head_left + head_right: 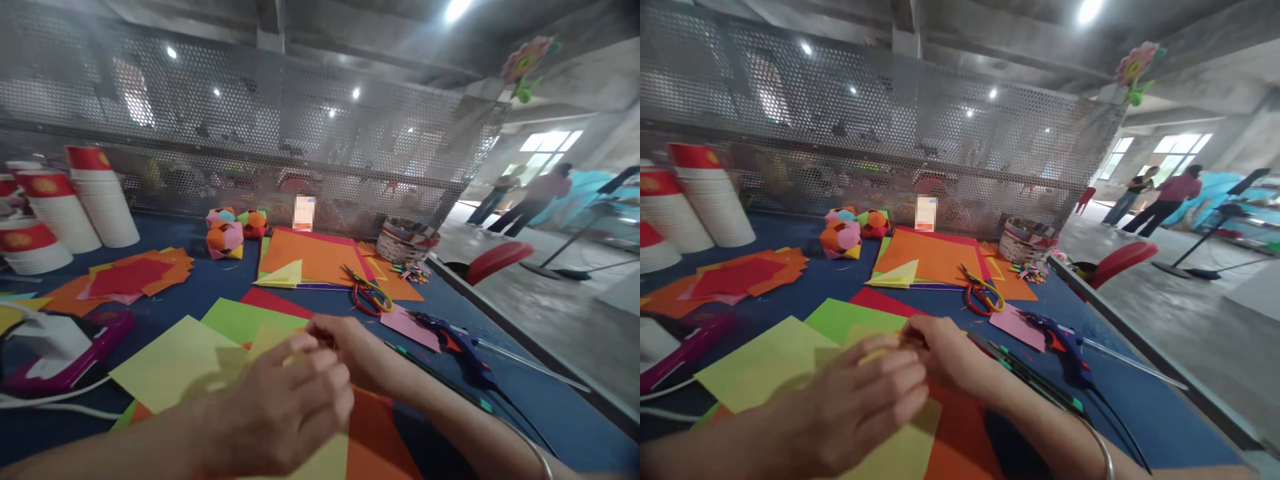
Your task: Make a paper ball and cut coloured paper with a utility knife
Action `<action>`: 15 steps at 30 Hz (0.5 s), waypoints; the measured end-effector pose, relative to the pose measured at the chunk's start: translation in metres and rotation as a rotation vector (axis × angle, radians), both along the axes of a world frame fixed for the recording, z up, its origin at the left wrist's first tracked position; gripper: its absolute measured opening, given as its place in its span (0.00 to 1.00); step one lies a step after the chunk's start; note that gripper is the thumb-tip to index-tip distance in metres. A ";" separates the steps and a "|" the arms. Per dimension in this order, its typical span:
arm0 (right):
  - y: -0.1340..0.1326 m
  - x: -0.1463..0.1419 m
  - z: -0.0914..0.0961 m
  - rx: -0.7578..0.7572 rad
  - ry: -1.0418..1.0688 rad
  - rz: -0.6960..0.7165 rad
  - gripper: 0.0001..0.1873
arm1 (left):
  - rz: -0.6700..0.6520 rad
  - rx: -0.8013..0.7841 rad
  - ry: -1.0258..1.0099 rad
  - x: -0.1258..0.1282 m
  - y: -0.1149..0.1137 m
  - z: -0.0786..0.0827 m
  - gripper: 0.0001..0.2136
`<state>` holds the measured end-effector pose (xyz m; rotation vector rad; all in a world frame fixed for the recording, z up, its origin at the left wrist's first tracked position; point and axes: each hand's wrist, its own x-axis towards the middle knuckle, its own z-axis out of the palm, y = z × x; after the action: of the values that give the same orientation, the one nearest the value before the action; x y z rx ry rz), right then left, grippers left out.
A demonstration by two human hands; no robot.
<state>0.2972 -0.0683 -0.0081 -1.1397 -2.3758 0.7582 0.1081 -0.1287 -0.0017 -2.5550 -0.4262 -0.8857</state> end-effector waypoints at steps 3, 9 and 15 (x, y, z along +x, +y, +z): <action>0.014 -0.012 0.015 -0.122 0.109 -0.057 0.04 | -0.092 0.020 0.096 -0.010 -0.010 -0.012 0.12; 0.041 -0.075 0.040 -0.335 0.173 -0.097 0.08 | -0.132 -0.069 0.192 -0.013 -0.005 -0.028 0.09; 0.076 -0.166 0.034 -0.405 0.145 -0.065 0.11 | -0.071 -0.234 0.261 -0.012 0.000 -0.036 0.04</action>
<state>0.1309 0.0079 0.0254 -1.2587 -2.1098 1.2933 0.0965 -0.1287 -0.0378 -2.8670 -0.3801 -0.5397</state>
